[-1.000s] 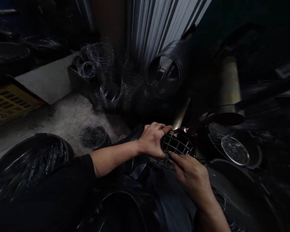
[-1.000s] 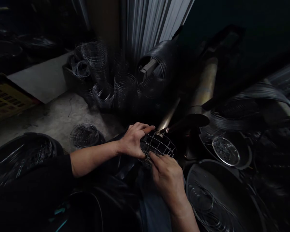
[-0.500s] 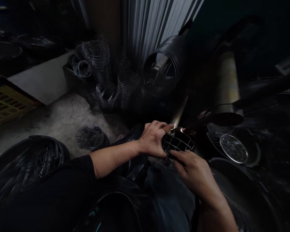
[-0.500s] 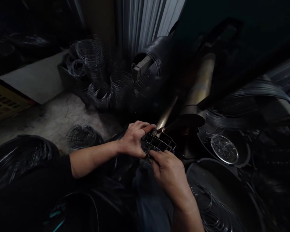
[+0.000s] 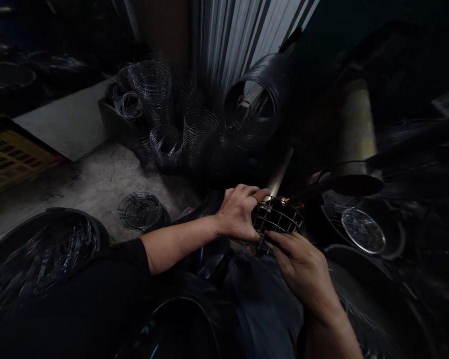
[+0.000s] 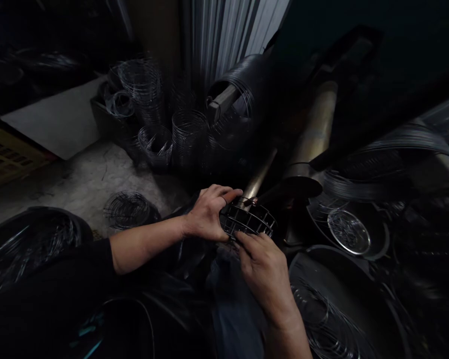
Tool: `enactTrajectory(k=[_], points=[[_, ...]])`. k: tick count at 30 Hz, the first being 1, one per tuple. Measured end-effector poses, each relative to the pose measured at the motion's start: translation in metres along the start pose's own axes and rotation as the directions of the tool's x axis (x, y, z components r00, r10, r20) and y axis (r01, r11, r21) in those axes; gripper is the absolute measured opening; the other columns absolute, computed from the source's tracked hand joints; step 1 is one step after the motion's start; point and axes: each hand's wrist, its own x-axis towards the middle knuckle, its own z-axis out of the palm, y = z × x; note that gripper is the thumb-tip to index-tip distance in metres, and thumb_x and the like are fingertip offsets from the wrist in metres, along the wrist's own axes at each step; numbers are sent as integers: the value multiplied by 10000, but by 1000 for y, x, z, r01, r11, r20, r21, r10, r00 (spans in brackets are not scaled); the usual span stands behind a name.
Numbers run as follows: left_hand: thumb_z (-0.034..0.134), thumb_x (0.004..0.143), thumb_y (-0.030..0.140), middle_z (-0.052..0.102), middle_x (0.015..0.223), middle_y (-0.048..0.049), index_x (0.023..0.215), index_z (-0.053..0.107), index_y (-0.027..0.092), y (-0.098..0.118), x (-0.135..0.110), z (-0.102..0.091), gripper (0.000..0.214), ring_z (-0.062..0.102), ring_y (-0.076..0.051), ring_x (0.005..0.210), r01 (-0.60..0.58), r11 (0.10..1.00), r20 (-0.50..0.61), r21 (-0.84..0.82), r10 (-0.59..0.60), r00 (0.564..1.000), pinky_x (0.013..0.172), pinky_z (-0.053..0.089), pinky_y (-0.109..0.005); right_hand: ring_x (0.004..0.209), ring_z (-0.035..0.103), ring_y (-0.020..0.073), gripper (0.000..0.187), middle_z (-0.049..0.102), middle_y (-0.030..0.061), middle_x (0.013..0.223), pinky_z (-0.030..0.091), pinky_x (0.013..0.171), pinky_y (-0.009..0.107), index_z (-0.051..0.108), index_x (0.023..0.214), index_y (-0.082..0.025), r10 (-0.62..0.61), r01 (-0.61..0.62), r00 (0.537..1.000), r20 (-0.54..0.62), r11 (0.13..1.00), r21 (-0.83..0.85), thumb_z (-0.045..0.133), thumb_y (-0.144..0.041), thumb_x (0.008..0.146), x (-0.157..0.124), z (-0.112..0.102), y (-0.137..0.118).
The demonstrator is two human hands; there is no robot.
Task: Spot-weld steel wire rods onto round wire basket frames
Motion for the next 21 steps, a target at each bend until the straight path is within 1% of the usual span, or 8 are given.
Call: enactTrajectory(k=[4,8,10,12,14,15,17,21], points=[[680,525,446,564,1228,-109,1318,468,181,4,-4,4,863,485,-285,1110,-39,998,-14,46,39,999,933,362,-449,692,637,191,217,706,39,794,499,607,300,709,921,-159,39,-26,991,127,994,-103,504,-169,851,6,-3,-5],[654,556,406,571,1219,-104,1314,471,181,5,-7,5,812,488,-285,1104,-52,996,8,72,51,999,920,364,-443,677,627,203,220,703,24,774,483,600,313,712,881,-183,89,-59,981,172,983,-173,514,-122,808,7,0,-12],[661,561,414,572,1217,-97,1315,472,193,4,-7,3,808,491,-279,1102,-29,998,11,60,28,1000,921,372,-437,675,612,206,220,694,36,758,483,633,322,707,902,-154,60,-39,989,131,987,-158,510,-109,814,4,3,-13],[689,535,430,568,1224,-90,1319,469,203,3,-7,1,846,492,-276,1109,-1,999,15,33,1,1000,927,381,-432,678,597,203,210,690,58,772,483,673,328,696,924,-114,10,-6,1000,30,992,-126,502,-108,841,0,6,-14],[720,498,465,563,1233,-89,1319,470,204,1,-6,0,896,493,-277,1115,22,1000,28,1,-22,999,932,390,-433,681,589,193,195,693,71,798,481,691,321,686,940,-95,-26,18,997,-76,994,-104,506,-112,866,-4,8,-13],[728,486,485,561,1235,-90,1316,473,202,1,-5,-1,914,494,-279,1117,31,999,36,-13,-31,999,933,395,-436,687,590,190,185,696,73,812,481,696,318,683,946,-94,-35,24,993,-109,995,-102,515,-117,872,-6,9,-13],[734,481,508,561,1238,-88,1312,477,211,0,-5,-1,920,496,-280,1121,48,998,42,-30,-47,998,938,400,-443,692,595,188,168,698,72,814,485,700,318,683,947,-100,-48,35,990,-131,994,-104,534,-125,875,-8,9,-11],[755,455,472,554,1245,-87,1314,470,220,1,-7,-2,940,489,-285,1132,54,998,43,-38,-53,998,952,396,-458,681,617,178,172,703,67,806,501,680,315,687,931,-117,-67,59,989,-134,996,-66,525,-118,873,-7,9,-9]])
